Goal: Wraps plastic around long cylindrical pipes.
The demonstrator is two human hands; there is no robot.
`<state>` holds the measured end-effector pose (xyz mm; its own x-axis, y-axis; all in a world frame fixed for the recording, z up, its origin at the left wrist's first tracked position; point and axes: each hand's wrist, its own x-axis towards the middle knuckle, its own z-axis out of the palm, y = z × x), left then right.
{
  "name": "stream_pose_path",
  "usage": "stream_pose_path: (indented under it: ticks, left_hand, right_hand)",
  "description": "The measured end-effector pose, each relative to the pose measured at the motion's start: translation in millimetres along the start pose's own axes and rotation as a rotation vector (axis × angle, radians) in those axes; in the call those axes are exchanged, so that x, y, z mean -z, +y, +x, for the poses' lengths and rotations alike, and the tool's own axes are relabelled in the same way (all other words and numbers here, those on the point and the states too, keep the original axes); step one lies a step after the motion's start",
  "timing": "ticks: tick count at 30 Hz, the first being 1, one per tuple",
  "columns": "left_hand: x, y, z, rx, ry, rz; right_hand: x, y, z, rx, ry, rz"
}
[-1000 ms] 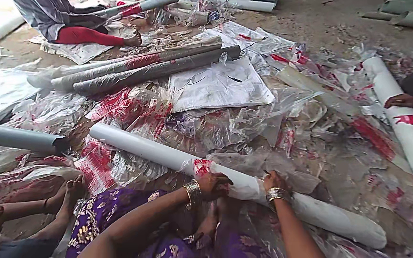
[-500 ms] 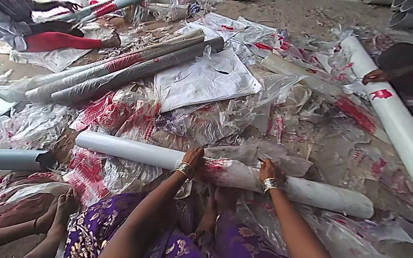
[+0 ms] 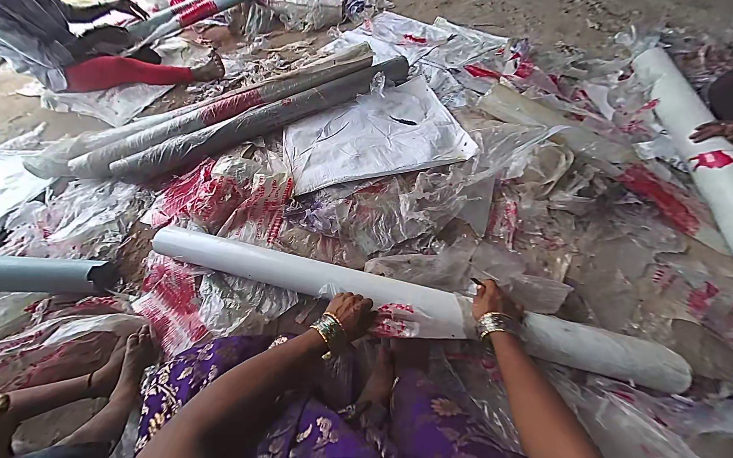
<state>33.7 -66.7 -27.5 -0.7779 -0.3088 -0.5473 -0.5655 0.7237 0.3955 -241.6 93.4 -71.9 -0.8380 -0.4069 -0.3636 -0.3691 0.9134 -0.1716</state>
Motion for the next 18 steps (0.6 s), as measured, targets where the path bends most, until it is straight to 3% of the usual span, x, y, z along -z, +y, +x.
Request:
stream_pose_path:
  ticks: [5,11,13,16,18]
  left_hand:
    - [-31.6,23.6,-45.9,0.05,-0.085,0.013]
    - [-37.3,36.9,-88.7,-0.043,-0.151,0.096]
    - [-29.1,36.4,-103.0,-0.052,0.045,0.102]
    - [-26.8,33.1,-102.4,-0.177,0.692,0.168]
    - [-17.2,37.9,-84.2,-0.274,0.925,0.154]
  right_hand:
    - [-0.8,-2.0,5.9,-0.014,-0.041,-0.025]
    - [-4.7,-3.2,12.3,-0.033,-0.054,-0.034]
    - [-2.9,-3.5,8.5,-0.024,-0.049,-0.034]
    - [-5.6,0.6,7.1,-0.006,-0.019,-0.015]
    - [-4.5,0.4,5.0,0.001,-0.014,-0.004]
